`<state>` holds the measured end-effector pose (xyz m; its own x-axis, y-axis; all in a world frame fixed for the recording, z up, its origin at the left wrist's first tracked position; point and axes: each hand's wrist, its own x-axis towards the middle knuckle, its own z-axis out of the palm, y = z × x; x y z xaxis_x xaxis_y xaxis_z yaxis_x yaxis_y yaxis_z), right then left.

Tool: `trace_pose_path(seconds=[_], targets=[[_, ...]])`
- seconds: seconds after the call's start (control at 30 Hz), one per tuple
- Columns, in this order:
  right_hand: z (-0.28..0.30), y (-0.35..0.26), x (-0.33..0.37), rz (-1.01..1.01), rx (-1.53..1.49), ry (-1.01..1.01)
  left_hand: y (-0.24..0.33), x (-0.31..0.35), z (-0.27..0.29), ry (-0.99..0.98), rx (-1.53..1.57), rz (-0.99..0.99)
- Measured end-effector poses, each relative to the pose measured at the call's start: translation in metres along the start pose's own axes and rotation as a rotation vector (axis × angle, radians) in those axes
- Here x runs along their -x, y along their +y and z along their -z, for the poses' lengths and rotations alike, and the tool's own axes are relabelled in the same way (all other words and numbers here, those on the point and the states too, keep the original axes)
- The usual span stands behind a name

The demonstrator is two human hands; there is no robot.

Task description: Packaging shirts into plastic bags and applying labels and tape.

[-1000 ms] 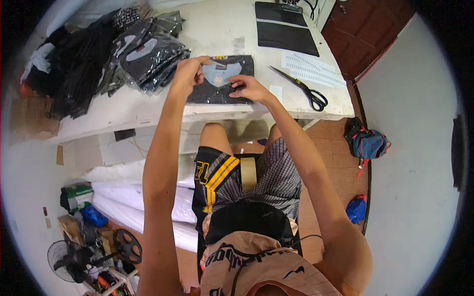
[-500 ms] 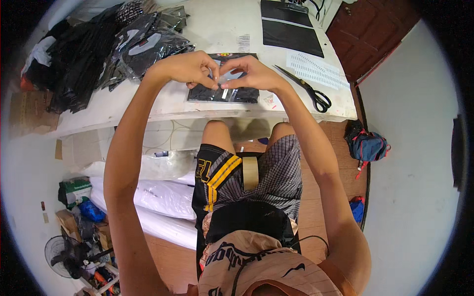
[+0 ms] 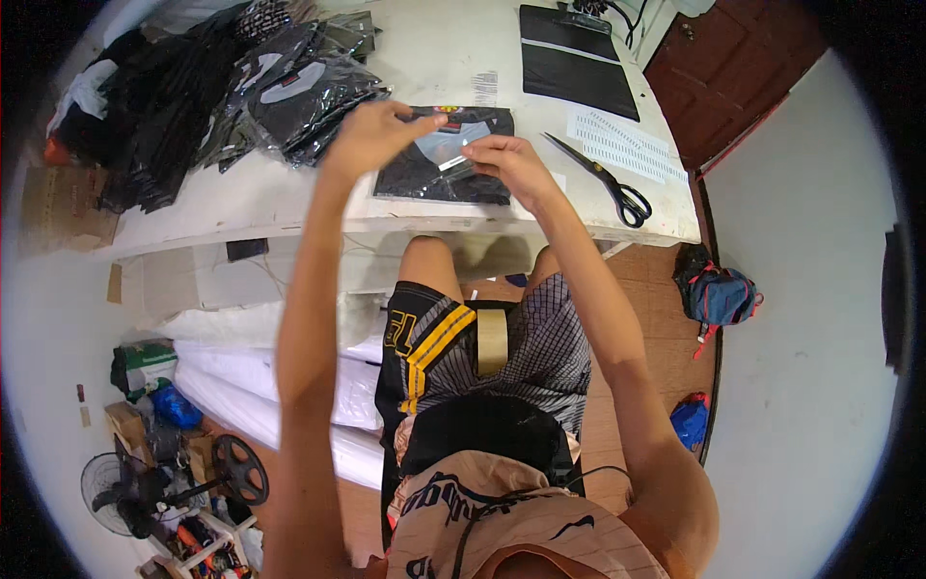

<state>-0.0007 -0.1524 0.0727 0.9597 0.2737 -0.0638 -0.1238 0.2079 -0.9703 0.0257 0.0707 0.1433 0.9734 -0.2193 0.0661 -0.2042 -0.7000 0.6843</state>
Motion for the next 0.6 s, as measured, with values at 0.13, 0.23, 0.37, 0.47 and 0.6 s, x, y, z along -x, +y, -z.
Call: trace_pose_path(seconds=[0.13, 0.23, 0.37, 0.47, 0.6], targets=[[-0.003, 0.031, -0.007, 0.049, -0.141, 0.091, -0.018, 0.037, -0.077, 0.068, 0.643, 0.175], [-0.005, 0.044, -0.007, 0.024, -0.232, 0.181, -0.03, 0.042, -0.111, 0.219, 1.072, 0.234], [-0.009, 0.054, -0.008, 0.029, -0.19, 0.25, -0.041, 0.042, -0.126, 0.31, 1.155, 0.277], [-0.01, 0.062, -0.013, 0.105, -0.072, 0.311, -0.047, 0.04, -0.129, 0.361, 1.113, 0.317], [0.001, 0.072, -0.024, 0.224, 0.186, 0.43, -0.043, 0.03, -0.134, 0.365, 0.976, 0.347]])
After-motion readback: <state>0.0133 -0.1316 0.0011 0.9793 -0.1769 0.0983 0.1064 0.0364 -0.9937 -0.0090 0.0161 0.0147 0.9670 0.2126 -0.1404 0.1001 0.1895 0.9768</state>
